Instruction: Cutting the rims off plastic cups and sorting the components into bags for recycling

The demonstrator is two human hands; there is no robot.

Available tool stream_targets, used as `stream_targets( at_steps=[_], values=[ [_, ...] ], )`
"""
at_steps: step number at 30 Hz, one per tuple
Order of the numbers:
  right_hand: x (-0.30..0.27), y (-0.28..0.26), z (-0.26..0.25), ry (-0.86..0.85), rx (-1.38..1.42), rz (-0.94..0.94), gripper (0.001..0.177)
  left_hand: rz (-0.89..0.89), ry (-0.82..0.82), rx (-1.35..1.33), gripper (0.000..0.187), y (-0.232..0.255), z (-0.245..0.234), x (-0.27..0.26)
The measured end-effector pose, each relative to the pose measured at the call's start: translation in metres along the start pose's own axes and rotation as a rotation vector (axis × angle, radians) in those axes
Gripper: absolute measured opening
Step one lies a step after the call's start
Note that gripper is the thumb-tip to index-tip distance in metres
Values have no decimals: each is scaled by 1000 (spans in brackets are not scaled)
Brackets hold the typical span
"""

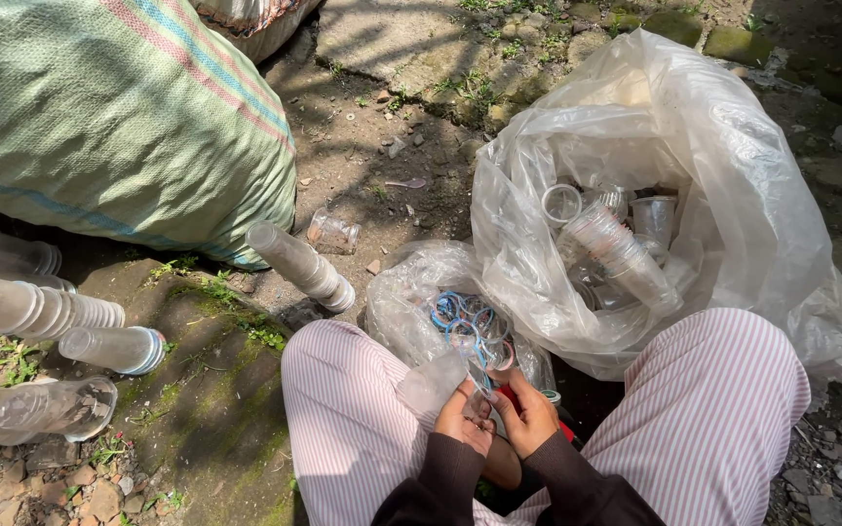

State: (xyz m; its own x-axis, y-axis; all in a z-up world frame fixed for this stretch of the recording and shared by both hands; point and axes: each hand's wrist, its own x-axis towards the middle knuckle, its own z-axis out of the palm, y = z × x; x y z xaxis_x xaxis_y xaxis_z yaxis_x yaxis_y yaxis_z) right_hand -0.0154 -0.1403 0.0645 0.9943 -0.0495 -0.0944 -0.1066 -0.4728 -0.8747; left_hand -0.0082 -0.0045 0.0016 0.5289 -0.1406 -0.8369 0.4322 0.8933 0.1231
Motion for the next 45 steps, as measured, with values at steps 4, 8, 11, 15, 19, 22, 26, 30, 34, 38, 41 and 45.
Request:
stream_targets(
  at_steps=[4,8,11,15,19,22,26,30,34,38,41,45],
  values=[
    [-6,-24,-7,-23,42,-50,38,36,-254,-42,19,1,-19,40],
    [-4,-27,-9,-38,-62,-70,48,3,-53,-96,14,4,-28,56],
    [-1,-29,-11,-49,-77,-44,60,-19,-39,-79,21,1,-12,23],
    [-1,-36,-13,-33,-27,-118,60,-86,11,-79,13,2,-9,12],
    [4,-28,-12,-46,-25,-132,59,-147,-63,-111,15,4,-15,15],
    [6,-20,-12,-62,-42,-107,58,-103,0,-109,19,2,-4,-3],
    [10,-14,-14,-64,35,-49,49,-151,-58,-107,21,-2,-9,-4],
    [10,-9,-14,-41,26,-57,42,-190,-57,-122,23,4,-3,-25],
    [15,12,-2,-47,160,-16,39,-177,-45,-127,22,0,-4,-25],
    [40,56,-9,19,724,76,32,-159,-17,-27,21,-5,-25,-26],
    [57,64,-11,-83,774,208,40,59,-102,208,32,21,-28,-34],
    [53,84,11,-260,598,525,51,564,-398,406,57,80,-6,-54]
  ],
)
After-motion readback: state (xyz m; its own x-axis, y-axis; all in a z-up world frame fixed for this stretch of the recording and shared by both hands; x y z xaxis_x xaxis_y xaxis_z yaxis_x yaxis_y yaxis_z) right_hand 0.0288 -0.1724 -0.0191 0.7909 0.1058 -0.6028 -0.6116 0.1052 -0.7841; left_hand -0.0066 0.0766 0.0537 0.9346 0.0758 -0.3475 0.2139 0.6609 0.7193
